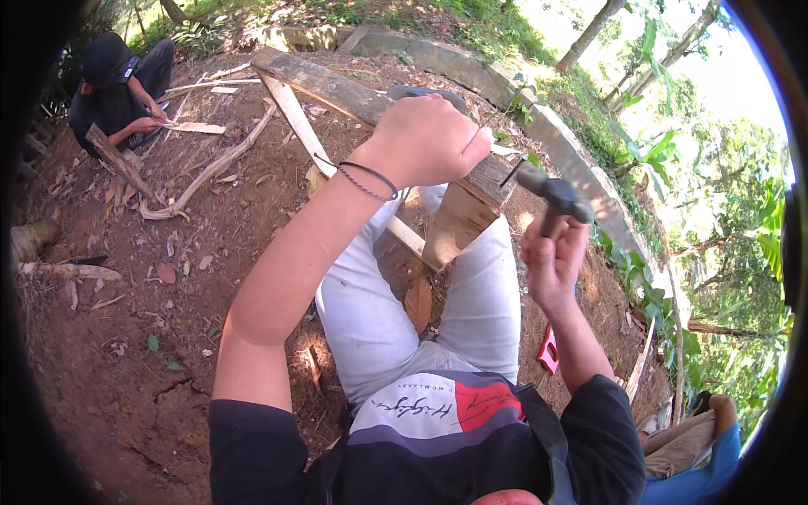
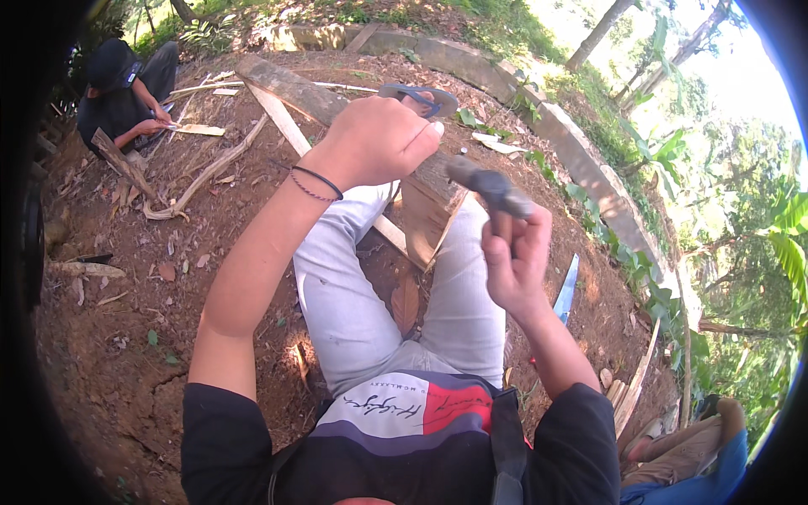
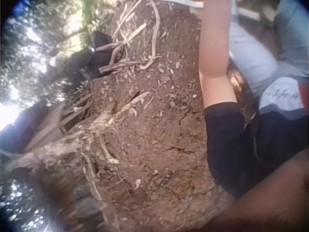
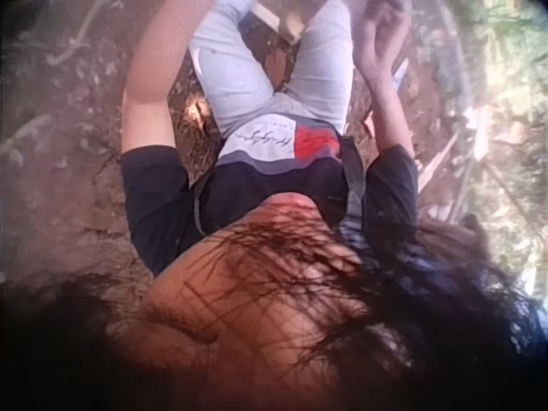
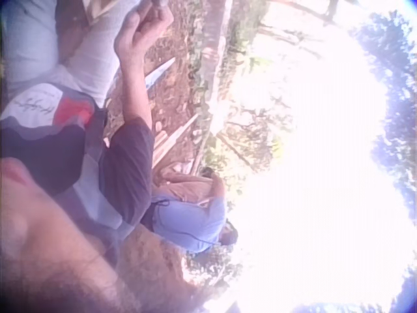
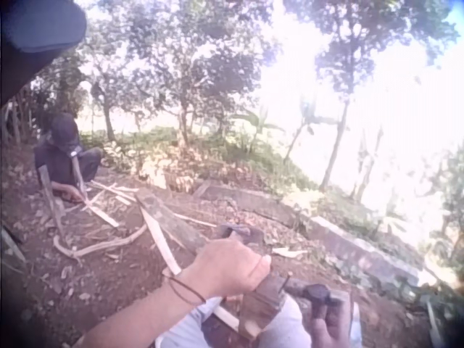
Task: The person assembles a wooden frame by positioning wood pieces and driving nails into the joints using a hammer while sitting on the ground.
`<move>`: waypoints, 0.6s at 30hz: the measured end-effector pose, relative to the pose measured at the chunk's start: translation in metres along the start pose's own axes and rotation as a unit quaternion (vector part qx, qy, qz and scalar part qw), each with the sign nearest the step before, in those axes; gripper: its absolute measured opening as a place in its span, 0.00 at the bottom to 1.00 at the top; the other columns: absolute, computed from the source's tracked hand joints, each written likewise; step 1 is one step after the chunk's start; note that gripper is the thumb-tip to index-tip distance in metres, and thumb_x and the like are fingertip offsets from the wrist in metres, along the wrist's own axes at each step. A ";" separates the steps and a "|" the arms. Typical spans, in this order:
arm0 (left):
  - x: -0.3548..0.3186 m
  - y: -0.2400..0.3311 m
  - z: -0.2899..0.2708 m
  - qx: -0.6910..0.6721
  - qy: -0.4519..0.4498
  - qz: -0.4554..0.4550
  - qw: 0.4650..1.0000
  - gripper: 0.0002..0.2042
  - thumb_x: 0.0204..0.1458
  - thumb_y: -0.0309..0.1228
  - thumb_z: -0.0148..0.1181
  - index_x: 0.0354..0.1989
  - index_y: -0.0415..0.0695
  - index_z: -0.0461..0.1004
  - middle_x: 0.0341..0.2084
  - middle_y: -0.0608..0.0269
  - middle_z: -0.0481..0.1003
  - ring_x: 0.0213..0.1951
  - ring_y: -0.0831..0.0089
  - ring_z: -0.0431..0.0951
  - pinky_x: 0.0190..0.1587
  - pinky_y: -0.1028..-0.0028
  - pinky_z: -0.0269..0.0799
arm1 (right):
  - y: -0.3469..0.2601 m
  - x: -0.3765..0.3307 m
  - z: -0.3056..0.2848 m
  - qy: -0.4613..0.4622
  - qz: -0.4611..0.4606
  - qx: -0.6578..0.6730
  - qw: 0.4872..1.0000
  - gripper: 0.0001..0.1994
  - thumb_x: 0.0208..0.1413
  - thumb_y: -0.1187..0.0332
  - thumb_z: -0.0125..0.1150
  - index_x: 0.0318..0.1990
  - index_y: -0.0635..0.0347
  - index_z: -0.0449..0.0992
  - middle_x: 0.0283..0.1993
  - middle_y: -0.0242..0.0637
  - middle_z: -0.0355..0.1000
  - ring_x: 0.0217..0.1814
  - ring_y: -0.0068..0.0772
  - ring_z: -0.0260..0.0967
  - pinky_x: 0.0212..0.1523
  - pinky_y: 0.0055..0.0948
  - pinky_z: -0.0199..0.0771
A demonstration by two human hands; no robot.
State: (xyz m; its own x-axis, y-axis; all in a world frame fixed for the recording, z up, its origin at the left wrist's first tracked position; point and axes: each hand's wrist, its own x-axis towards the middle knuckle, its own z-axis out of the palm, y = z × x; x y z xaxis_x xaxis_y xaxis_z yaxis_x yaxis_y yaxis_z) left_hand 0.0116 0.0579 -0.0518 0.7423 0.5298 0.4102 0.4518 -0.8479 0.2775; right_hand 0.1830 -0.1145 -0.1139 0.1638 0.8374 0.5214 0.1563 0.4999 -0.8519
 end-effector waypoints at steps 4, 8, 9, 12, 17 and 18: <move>-0.002 -0.002 0.004 0.007 0.002 -0.006 1.000 0.23 0.55 0.42 0.44 0.13 0.44 0.76 0.15 0.49 0.74 0.22 0.52 0.77 0.29 0.57 0.74 | -0.076 0.031 -0.043 -0.080 0.090 -0.241 0.963 0.18 0.67 0.59 0.44 0.53 0.65 0.67 0.23 0.29 0.64 0.23 0.19 0.61 0.26 0.22 0.61; 0.004 -0.002 0.008 0.006 0.006 -0.004 1.000 0.23 0.55 0.42 0.44 0.13 0.44 0.75 0.14 0.50 0.73 0.21 0.52 0.76 0.28 0.57 0.74 | -0.125 0.066 -0.055 -0.187 0.112 -0.365 0.905 0.17 0.64 0.65 0.47 0.54 0.66 0.68 0.25 0.33 0.67 0.28 0.25 0.66 0.30 0.28 0.65; 0.006 -0.001 0.009 0.007 0.006 -0.006 1.000 0.23 0.55 0.41 0.44 0.13 0.44 0.75 0.14 0.50 0.73 0.21 0.53 0.76 0.28 0.57 0.74 | -0.131 0.072 -0.057 -0.178 0.132 -0.339 0.914 0.17 0.64 0.65 0.47 0.55 0.66 0.68 0.25 0.29 0.66 0.28 0.20 0.64 0.30 0.24 0.63; 0.006 -0.003 0.008 0.026 -0.009 0.007 1.000 0.21 0.58 0.39 0.43 0.16 0.44 0.74 0.16 0.52 0.73 0.22 0.53 0.75 0.28 0.57 0.71 | -0.157 0.095 -0.057 -0.107 0.152 -0.283 0.941 0.16 0.66 0.64 0.46 0.56 0.64 0.68 0.25 0.25 0.64 0.25 0.15 0.59 0.28 0.20 0.60; 0.005 -0.004 0.010 0.023 0.020 0.028 0.999 0.20 0.57 0.38 0.45 0.16 0.45 0.73 0.15 0.53 0.73 0.22 0.52 0.75 0.25 0.57 0.70 | -0.147 0.103 -0.048 -0.232 0.093 -0.443 0.861 0.17 0.67 0.63 0.45 0.54 0.66 0.69 0.22 0.26 0.61 0.23 0.18 0.58 0.27 0.24 0.60; 0.007 -0.003 0.011 0.014 0.029 0.035 0.999 0.19 0.57 0.38 0.45 0.15 0.45 0.73 0.15 0.53 0.73 0.22 0.52 0.75 0.25 0.57 0.70 | -0.147 0.102 -0.046 -0.279 0.103 -0.444 0.845 0.18 0.67 0.61 0.44 0.54 0.66 0.70 0.22 0.25 0.58 0.23 0.19 0.57 0.27 0.24 0.58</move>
State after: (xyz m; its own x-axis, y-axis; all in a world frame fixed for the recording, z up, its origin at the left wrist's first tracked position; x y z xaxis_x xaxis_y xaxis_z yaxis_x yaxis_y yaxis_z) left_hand 0.0207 0.0635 -0.0596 0.7437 0.4684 0.4770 0.4133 -0.8830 0.2227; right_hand 0.2210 -0.1132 0.0668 -0.1696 0.9842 0.0517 0.8907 0.1755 -0.4193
